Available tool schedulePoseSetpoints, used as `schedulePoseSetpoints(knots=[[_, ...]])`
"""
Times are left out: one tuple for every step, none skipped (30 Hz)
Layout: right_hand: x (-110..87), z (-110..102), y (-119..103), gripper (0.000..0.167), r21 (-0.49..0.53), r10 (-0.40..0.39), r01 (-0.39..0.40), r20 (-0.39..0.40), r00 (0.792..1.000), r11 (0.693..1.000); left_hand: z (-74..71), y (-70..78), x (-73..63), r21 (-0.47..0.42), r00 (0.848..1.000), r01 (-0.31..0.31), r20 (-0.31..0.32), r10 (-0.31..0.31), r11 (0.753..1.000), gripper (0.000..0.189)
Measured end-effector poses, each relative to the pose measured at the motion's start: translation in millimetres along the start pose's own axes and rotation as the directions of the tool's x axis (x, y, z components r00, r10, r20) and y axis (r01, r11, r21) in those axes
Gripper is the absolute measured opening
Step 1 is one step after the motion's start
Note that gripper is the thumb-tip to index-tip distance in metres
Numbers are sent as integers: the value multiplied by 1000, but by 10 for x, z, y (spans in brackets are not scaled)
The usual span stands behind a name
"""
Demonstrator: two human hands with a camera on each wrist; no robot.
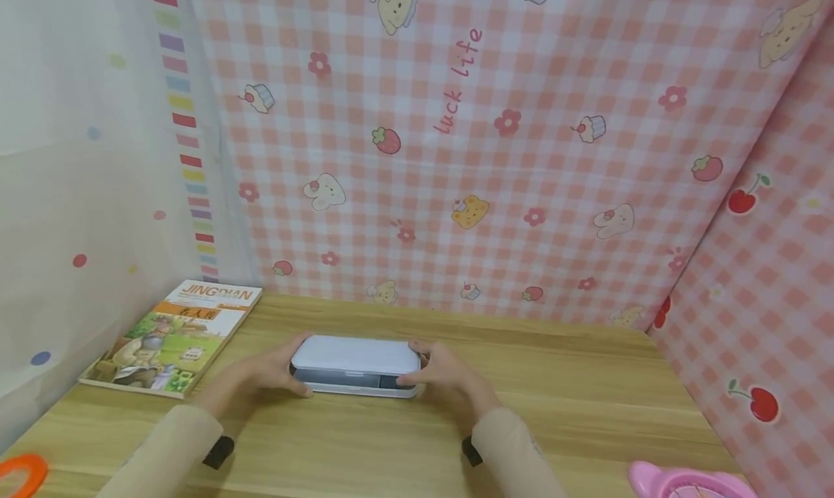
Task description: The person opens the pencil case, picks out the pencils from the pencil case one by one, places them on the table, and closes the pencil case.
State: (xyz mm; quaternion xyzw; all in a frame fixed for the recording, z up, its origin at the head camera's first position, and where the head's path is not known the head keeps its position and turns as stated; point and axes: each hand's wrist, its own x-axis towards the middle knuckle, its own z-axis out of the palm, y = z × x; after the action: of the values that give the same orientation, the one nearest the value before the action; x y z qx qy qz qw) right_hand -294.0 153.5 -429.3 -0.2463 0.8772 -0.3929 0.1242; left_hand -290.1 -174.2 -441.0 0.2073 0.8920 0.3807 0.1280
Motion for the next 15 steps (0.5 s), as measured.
schedulePoseSetpoints(knots=[[10, -9, 0, 79, 32, 8, -8, -7, 1000, 999, -5, -1, -6, -17, 1000, -6, 1, 6, 1000, 101], [17, -18, -1, 75, 57, 17, -16, -16, 1000, 998, -11, 0, -14, -29, 1000, -4, 1, 4, 1000, 103], [25, -26, -3, 73, 63, 27, -25, -27, 999, 998, -12, 5, -24, -46, 1000, -3, -3, 3, 999, 104], [30, -30, -6, 70, 63, 30, -27, -42, 999, 998, -17, 9, -32, -49, 1000, -11, -7, 11, 999, 107], [37, -31, -5, 66, 71, 23, -19, -61, 998, 997, -19, 15, -40, -55, 1000, -14, -13, 14, 998, 110], [48, -32, -4, 62, 83, 19, -12, -83, 996, 996, -20, 17, -46, -58, 1000, -17, -19, 16, 998, 113], [54, -33, -20, 57, 88, 27, -17, -110, 994, 996, -21, 22, -52, -66, 1000, -16, -27, 14, 998, 116], [64, -36, -31, 51, 98, 40, -27, -138, 990, 995, -23, 26, -59, -61, 999, -10, -31, 8, 998, 119], [81, -37, -42, 45, 104, 52, -35, -166, 985, 994, -22, 29, -62, -61, 999, -9, -36, 7, 998, 117], [97, -36, -57, 42, 122, 62, -38, -199, 978, 992, -23, 32, -63, -56, 999, -4, -36, 2, 998, 118], [115, -32, -69, 42, 142, 77, -44, -234, 969, 989, -20, 33, -62, -57, 999, 2, -35, -4, 998, 118], [133, -31, -80, 43, 165, 105, -62, -268, 958, 984, -18, 31, -57, -54, 1000, 6, -30, -8, 999, 118], [151, -28, -89, 45, 190, 133, -77, -303, 944, 979, -12, 30, -50, -51, 1000, 4, -26, -6, 999, 119], [172, -24, -87, 46, 226, 152, -78, -335, 930, 971, -5, 27, -41, -46, 1000, -2, -22, 1, 999, 120], [187, -17, -86, 48, 257, 177, -83, -368, 913, 963, 4, 22, -32, -48, 1000, -11, -20, 10, 999, 121]])
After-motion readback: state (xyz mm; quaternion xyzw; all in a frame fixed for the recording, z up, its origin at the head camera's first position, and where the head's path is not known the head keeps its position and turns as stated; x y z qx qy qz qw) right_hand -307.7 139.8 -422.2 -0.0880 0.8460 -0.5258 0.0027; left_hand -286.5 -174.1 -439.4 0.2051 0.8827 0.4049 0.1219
